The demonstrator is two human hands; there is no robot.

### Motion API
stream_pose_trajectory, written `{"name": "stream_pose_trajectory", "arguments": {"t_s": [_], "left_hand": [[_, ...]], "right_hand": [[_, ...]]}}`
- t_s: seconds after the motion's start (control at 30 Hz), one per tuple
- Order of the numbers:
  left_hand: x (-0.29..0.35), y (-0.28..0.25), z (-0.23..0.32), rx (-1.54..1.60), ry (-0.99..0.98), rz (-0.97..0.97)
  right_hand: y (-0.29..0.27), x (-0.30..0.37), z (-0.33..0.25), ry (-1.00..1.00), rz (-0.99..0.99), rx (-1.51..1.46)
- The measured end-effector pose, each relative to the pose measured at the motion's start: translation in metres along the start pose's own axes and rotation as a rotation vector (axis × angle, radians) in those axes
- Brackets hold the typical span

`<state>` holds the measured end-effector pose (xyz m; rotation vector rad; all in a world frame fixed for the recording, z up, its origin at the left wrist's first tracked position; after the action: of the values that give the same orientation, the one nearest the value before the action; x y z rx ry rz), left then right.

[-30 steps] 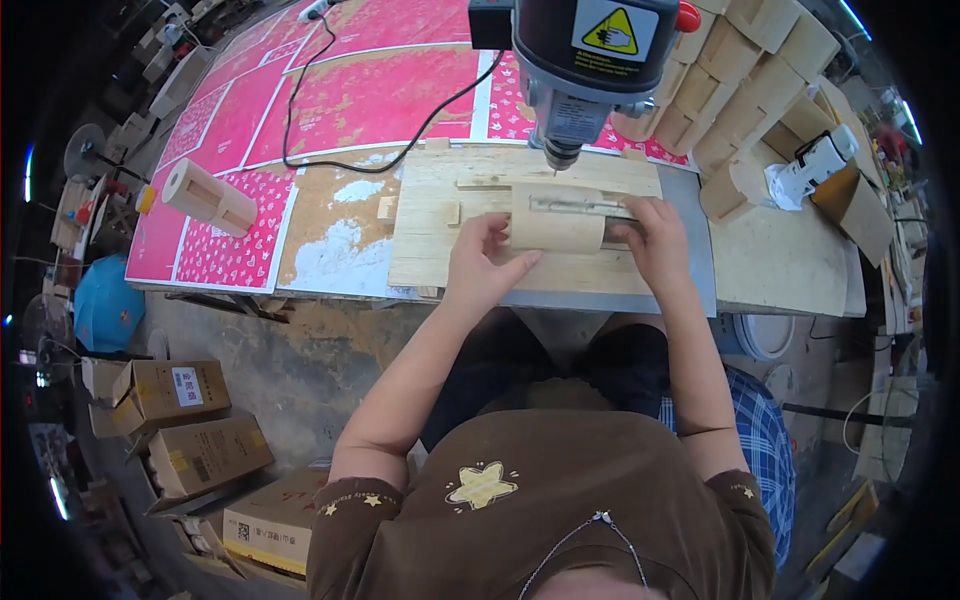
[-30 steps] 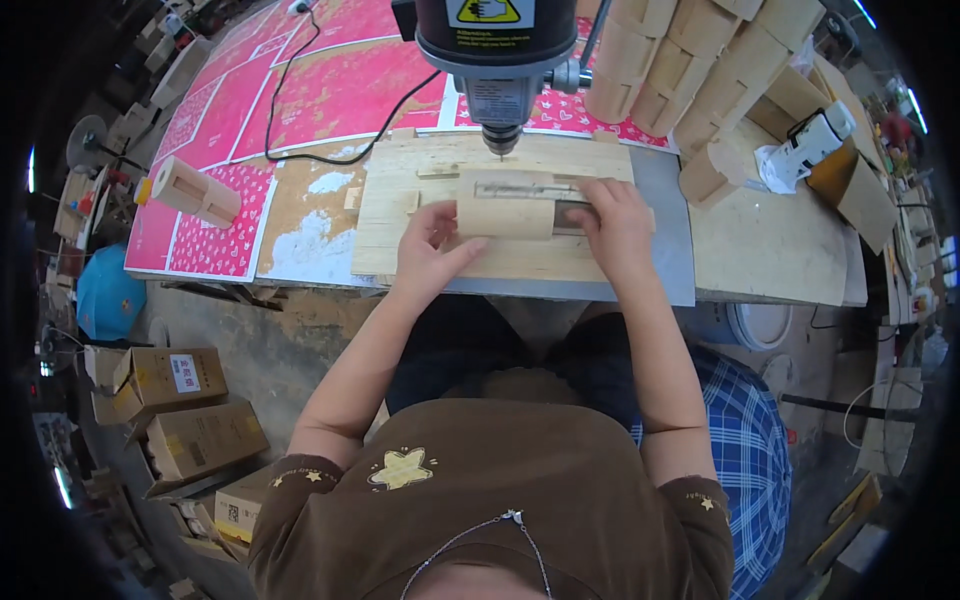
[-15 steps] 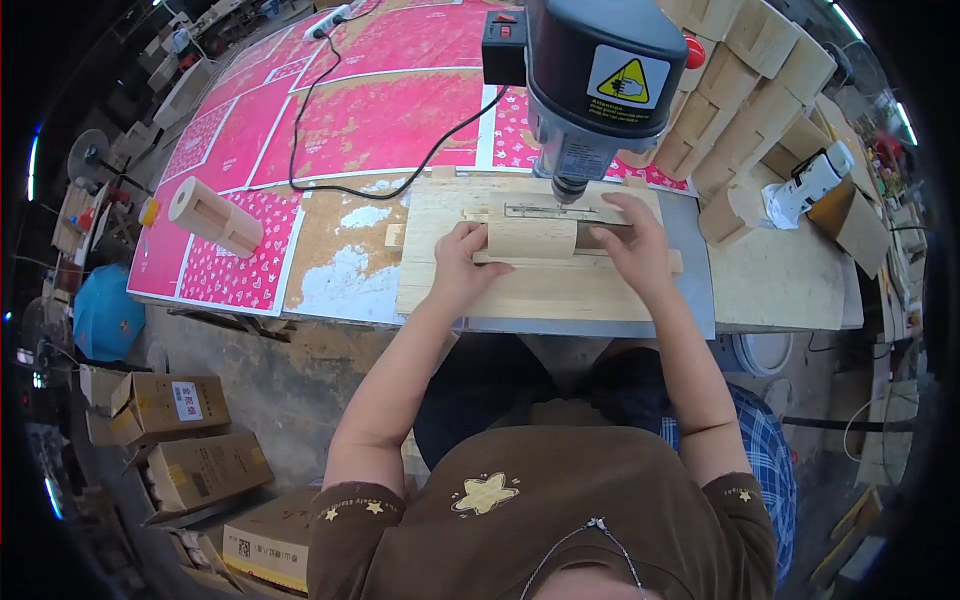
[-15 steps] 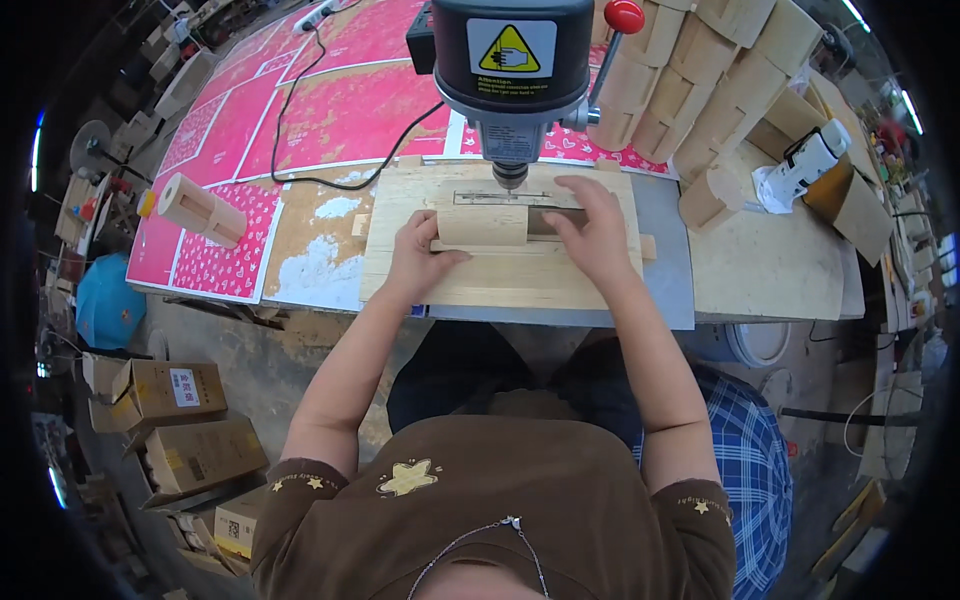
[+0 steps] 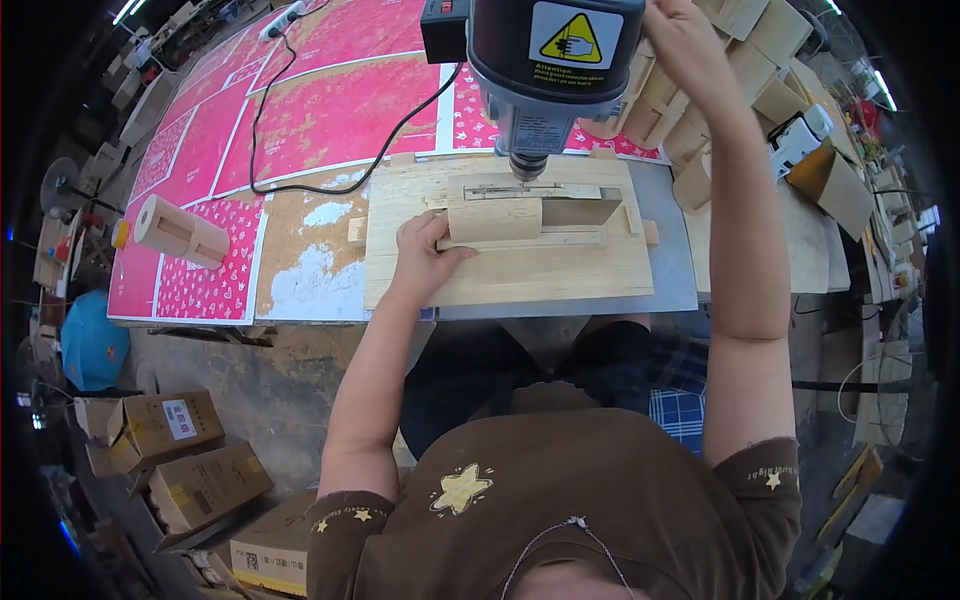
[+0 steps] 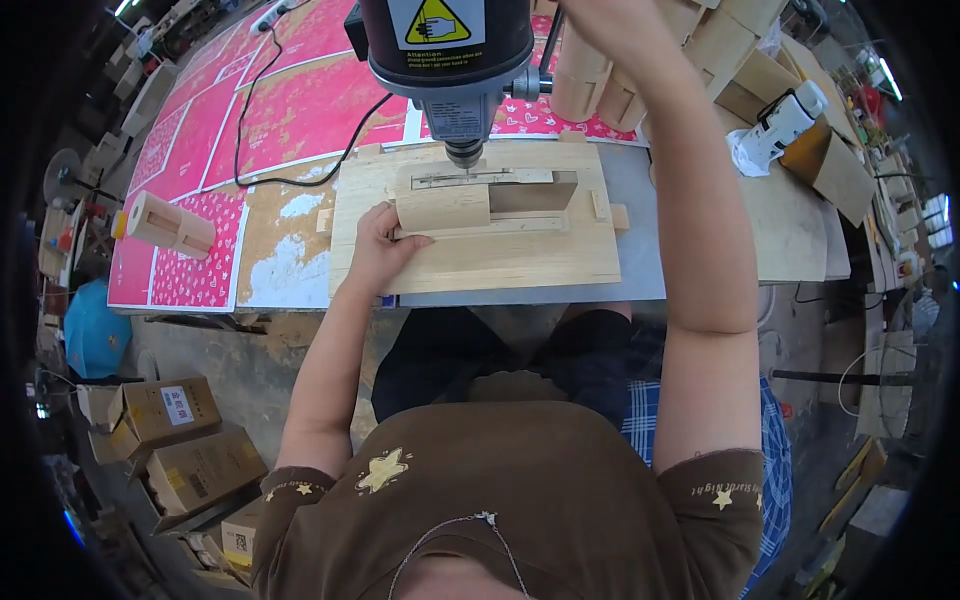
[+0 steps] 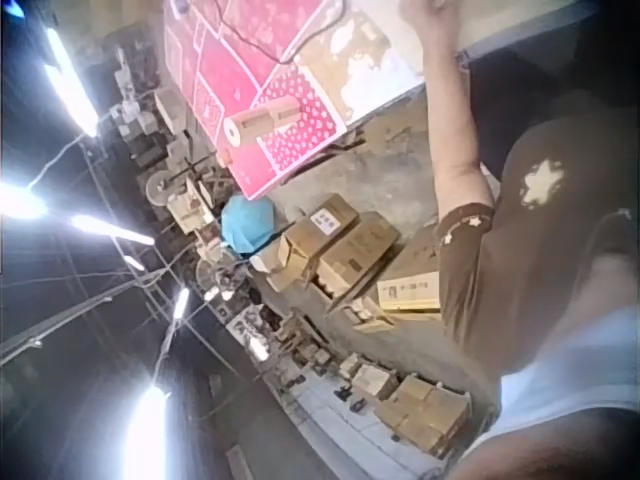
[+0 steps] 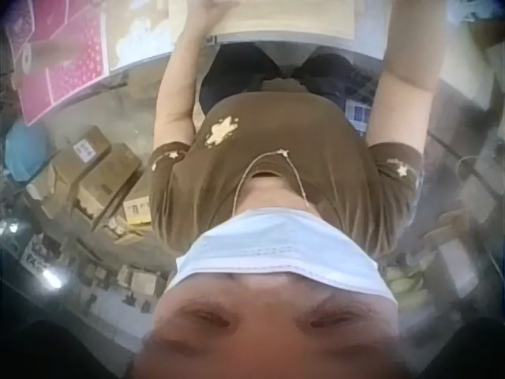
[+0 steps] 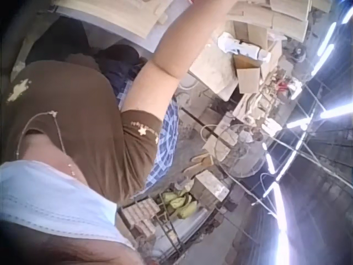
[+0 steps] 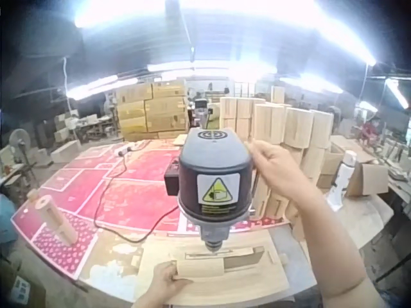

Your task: Using a drill press to create holes or slots in cylindrical wood blocks and measuring them with a caliper.

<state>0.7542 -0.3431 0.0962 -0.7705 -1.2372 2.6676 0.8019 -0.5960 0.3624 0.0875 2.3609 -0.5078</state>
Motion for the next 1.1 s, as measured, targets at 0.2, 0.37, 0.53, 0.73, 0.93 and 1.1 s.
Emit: {"name": "stream_pose_trajectory", "arguments": {"t_s": [0.2, 0.37, 0.53, 0.73, 0.93, 1.1], "left_hand": [[0.001, -0.002, 0.003, -0.016, 0.008, 0.004], [-0.001, -0.003, 0.005, -0.031, 0.005, -0.009], [0.0, -0.001, 0.003, -0.005, -0.004, -0.023], [0.001, 0.001, 0.0, -0.025, -0.023, -0.019], [0.003, -0.003, 0.005, -0.075, -0.002, 0.002], [0.003, -0.002, 0.015, -0.165, 0.0, 0.015]], "right_hand": [[-0.004, 0.036, -0.046, 0.059, 0.129, 0.504], [0.007, 0.103, -0.06, -0.171, 0.095, 0.523], [0.022, 0.152, -0.032, -0.144, 0.164, 0.363], [0.047, 0.175, 0.012, -0.136, 0.157, 0.337], [0.038, 0.164, -0.004, -0.198, 0.138, 0.336], [-0.006, 0.085, -0.034, -0.081, 0.182, 0.268]]}}
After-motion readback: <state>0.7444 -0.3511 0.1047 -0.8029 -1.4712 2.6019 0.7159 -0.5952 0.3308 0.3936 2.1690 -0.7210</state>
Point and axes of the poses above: each hand's wrist, its own x-axis away from the middle knuckle, its own y-axis out of the palm, z = x × y, the point moved 6 cm from there along -x, towards the middle knuckle, and after that the axes turned 13 degrees about -x, right-handed, at the moved point
